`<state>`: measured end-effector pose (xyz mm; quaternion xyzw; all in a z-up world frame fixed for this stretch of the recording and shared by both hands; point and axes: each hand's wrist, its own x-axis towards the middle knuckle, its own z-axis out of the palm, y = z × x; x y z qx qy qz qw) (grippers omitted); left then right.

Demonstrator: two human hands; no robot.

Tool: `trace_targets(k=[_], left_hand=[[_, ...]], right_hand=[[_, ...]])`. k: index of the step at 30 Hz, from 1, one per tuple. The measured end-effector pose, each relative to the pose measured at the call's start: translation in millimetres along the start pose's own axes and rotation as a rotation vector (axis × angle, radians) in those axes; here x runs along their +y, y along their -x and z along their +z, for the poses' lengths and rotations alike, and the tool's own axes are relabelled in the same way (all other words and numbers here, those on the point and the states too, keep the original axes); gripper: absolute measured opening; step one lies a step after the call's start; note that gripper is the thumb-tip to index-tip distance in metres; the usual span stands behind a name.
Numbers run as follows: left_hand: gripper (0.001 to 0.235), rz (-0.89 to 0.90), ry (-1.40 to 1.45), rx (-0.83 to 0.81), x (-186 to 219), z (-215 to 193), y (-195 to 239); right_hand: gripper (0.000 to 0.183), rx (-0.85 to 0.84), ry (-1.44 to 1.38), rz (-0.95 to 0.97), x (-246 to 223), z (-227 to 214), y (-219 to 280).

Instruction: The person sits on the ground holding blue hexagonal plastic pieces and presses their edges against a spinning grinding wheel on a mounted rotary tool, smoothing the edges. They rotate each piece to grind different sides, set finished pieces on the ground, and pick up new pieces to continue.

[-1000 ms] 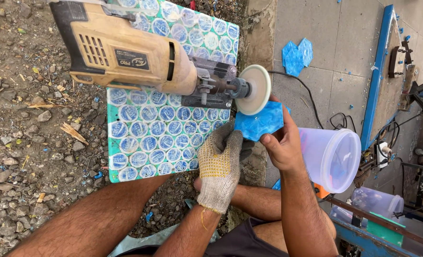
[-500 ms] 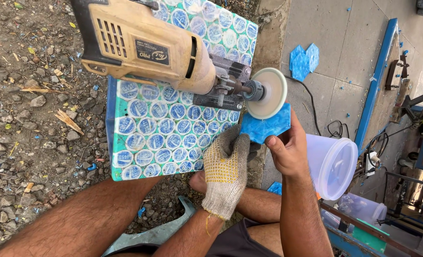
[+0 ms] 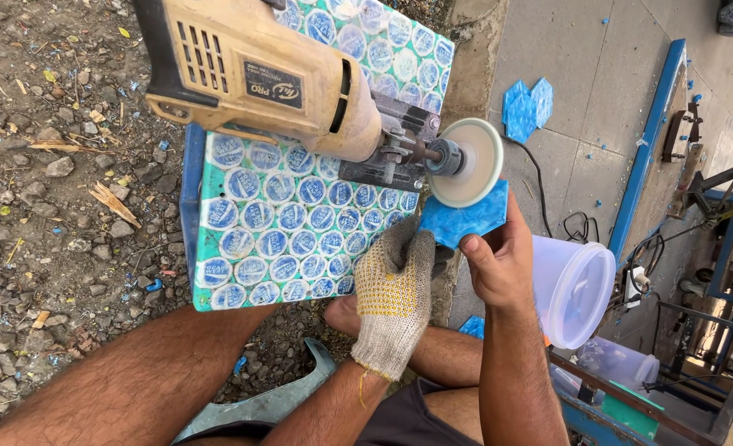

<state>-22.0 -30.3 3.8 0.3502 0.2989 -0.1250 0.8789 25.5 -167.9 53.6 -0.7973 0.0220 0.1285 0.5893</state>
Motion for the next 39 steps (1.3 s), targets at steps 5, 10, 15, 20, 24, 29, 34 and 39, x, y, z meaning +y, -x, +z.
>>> trace_targets(k=[5,10,15,20,24,29,34,39], left_hand=[[0.032,-0.009,0.052,0.004,-13,1,0],[0.032,-0.044,0.025,-0.003,-8,1,-1],[0.029,-0.019,-0.030,0.003,-3,0,-1],[0.030,-0.016,0.040,-0.009,-9,0,0],[0.030,-0.070,0.141,-0.022,-10,1,-1],[0.027,-0.042,0.027,-0.026,-1,0,-1],[0.028,-0.130,0.275,-0.062,-9,5,0],[0.034,-0.194,0.286,-0.033,-1,5,2]], right_hand=[[0.106,0.002,0.047,-0.030,-5,4,4],[0.112,0.003,0.063,-0.043,-6,5,2],[0.113,0.008,0.005,-0.036,-2,4,0],[0.114,0.014,0.015,-0.063,-7,8,4],[0.114,0.024,0.020,-0.072,-4,5,5],[0.112,0.031,0.065,-0.058,-7,8,0],[0.111,0.024,0.055,-0.055,-7,5,0],[0.106,-0.002,0.063,-0.063,-6,2,0]])
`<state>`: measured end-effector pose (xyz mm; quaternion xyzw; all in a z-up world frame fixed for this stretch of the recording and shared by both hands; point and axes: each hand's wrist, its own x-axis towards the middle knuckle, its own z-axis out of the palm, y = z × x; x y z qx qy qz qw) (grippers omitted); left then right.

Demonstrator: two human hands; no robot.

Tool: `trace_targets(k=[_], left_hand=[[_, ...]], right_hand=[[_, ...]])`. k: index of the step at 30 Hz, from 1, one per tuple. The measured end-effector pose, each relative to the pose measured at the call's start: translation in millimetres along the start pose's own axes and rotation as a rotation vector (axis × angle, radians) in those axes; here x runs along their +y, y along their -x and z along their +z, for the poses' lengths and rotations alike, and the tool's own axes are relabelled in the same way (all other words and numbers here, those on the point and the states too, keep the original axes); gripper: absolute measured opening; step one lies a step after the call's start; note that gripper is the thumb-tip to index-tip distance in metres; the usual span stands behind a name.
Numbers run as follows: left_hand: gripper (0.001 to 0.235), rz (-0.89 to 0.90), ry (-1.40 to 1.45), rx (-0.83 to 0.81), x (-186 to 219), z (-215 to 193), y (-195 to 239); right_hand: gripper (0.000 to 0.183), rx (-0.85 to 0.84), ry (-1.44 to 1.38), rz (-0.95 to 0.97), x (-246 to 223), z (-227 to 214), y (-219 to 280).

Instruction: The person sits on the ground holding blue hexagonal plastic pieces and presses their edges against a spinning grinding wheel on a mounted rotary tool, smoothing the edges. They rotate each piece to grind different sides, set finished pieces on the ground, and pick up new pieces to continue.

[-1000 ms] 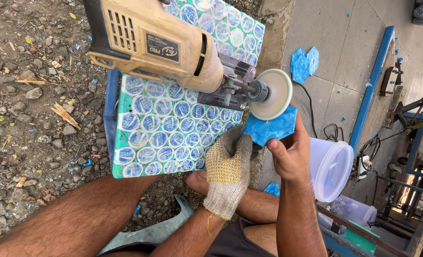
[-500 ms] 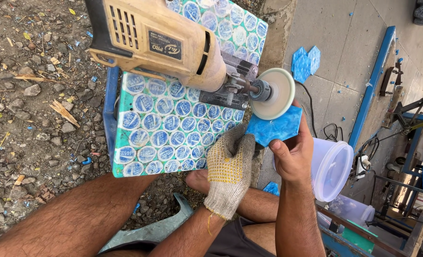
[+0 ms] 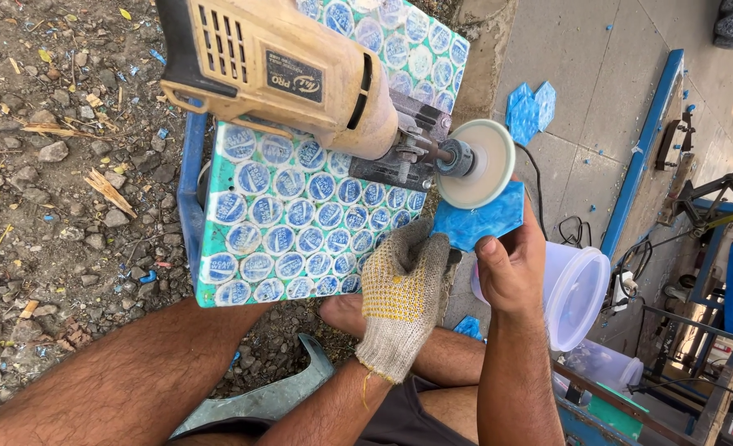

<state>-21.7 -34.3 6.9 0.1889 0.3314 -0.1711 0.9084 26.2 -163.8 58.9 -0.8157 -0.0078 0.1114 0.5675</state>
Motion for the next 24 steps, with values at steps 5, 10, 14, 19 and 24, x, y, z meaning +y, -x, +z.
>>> trace_targets(k=[5,10,14,19,24], left_hand=[[0.037,0.078,-0.068,0.008,-5,-2,0],[0.038,0.053,-0.050,0.004,-8,-1,-3],[0.040,0.026,0.021,0.000,-11,-1,-3],[0.038,0.027,0.013,-0.006,-6,-2,-3],[0.035,0.034,-0.056,-0.007,-6,-3,-2]], right_hand=[[0.100,0.022,-0.079,0.056,13,-7,2],[0.092,-0.010,-0.179,0.046,16,-11,1],[0.088,0.004,-0.190,0.069,16,-14,4],[0.084,0.010,-0.188,0.089,17,-12,-1],[0.084,0.001,-0.198,0.095,16,-11,0]])
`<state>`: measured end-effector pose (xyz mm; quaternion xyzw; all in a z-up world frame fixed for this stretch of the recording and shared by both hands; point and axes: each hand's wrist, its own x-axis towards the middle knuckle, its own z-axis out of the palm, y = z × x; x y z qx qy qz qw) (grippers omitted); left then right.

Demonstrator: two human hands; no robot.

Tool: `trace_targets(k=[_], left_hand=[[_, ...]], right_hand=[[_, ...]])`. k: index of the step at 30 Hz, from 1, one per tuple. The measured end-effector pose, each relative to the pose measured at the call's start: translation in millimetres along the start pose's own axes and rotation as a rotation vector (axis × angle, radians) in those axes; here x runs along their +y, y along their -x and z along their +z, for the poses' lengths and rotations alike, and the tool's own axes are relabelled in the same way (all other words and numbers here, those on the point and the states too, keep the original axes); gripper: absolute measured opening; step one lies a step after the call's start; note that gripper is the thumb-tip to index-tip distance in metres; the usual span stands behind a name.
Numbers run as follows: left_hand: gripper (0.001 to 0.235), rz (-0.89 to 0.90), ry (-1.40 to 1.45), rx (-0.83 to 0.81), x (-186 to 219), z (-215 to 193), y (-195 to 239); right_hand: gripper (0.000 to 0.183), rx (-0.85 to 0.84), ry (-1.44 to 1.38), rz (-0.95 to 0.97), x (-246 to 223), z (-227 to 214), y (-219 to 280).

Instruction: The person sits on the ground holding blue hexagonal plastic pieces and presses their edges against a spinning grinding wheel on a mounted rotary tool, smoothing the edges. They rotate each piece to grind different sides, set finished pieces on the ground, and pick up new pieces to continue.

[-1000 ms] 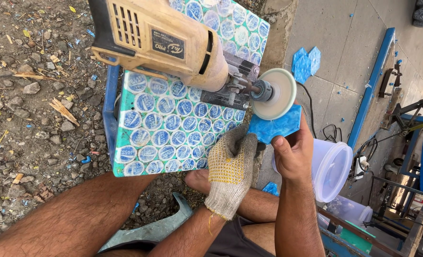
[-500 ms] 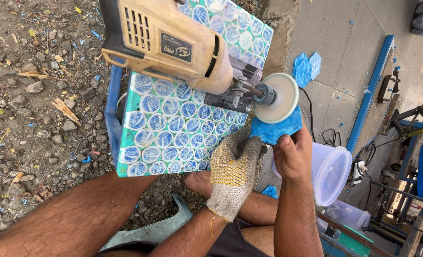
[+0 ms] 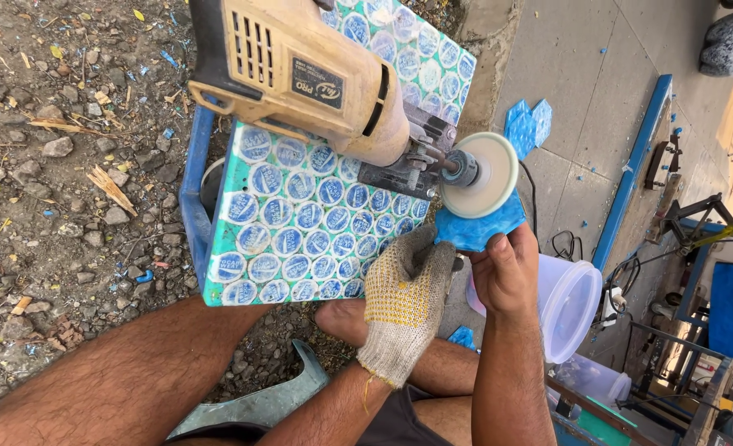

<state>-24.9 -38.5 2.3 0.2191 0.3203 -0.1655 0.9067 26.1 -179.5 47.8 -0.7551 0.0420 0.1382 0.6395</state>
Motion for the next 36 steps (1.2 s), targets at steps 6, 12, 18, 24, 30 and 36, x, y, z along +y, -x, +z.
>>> trace_targets(k=[6,12,18,24,30,36], left_hand=[[0.035,-0.002,0.057,-0.036,1,0,-2],[0.038,0.145,-0.052,-0.024,-11,-3,-3],[0.037,0.068,0.074,-0.039,-15,-2,-4],[0.040,0.023,0.109,-0.049,-14,-2,-3],[0.041,0.056,0.085,-0.060,-9,-5,1],[0.040,0.134,0.013,-0.065,-12,-6,0]], right_hand=[[0.082,0.018,0.035,0.015,-4,6,-3],[0.080,0.026,-0.018,0.021,17,-20,-3],[0.079,-0.031,-0.033,0.000,-2,3,-2],[0.077,0.010,-0.081,0.028,17,-19,0],[0.075,0.017,-0.075,0.019,2,3,-1],[0.073,0.020,-0.081,0.023,9,-7,-2]])
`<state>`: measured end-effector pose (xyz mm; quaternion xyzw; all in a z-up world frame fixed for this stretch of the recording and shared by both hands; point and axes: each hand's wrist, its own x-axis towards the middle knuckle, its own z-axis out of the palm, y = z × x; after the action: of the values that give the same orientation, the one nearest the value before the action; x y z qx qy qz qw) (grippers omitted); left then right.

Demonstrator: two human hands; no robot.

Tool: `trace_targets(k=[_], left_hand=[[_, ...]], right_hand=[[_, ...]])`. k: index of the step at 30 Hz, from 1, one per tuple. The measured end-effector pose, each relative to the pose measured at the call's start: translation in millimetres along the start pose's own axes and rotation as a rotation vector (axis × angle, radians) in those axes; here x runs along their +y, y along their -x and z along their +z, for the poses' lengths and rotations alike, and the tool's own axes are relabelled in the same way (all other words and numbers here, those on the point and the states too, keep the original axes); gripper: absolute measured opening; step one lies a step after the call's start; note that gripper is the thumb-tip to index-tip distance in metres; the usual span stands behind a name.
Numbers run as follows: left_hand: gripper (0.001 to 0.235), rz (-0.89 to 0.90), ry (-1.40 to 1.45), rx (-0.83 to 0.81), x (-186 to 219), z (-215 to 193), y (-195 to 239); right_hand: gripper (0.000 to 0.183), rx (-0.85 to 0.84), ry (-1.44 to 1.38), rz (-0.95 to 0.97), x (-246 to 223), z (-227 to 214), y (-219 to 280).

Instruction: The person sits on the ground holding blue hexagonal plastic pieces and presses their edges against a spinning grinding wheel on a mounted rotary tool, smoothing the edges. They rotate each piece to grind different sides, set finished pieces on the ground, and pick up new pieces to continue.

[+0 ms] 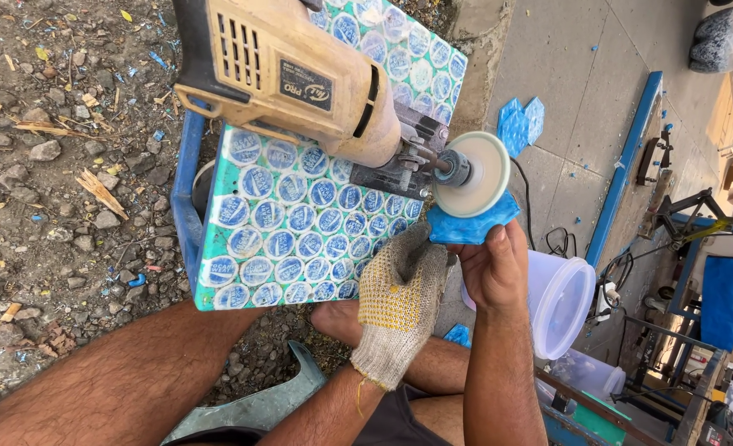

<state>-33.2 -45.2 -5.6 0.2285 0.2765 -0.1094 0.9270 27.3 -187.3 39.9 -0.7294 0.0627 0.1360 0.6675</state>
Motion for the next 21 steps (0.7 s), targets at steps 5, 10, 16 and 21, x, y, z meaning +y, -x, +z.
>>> trace_targets(k=[5,10,16,21], left_hand=[[0.041,-0.030,0.021,0.010,-5,0,-2],[0.037,-0.106,0.243,0.048,-9,4,0],[0.031,-0.076,0.112,0.086,-4,5,1],[0.033,-0.116,0.187,0.067,-12,5,-2]], right_hand=[[0.073,0.013,-0.013,0.011,7,-9,-1],[0.078,-0.028,-0.010,0.000,-7,9,5],[0.080,-0.046,0.016,-0.021,-4,-1,12],[0.079,-0.025,0.044,-0.008,-6,4,6]])
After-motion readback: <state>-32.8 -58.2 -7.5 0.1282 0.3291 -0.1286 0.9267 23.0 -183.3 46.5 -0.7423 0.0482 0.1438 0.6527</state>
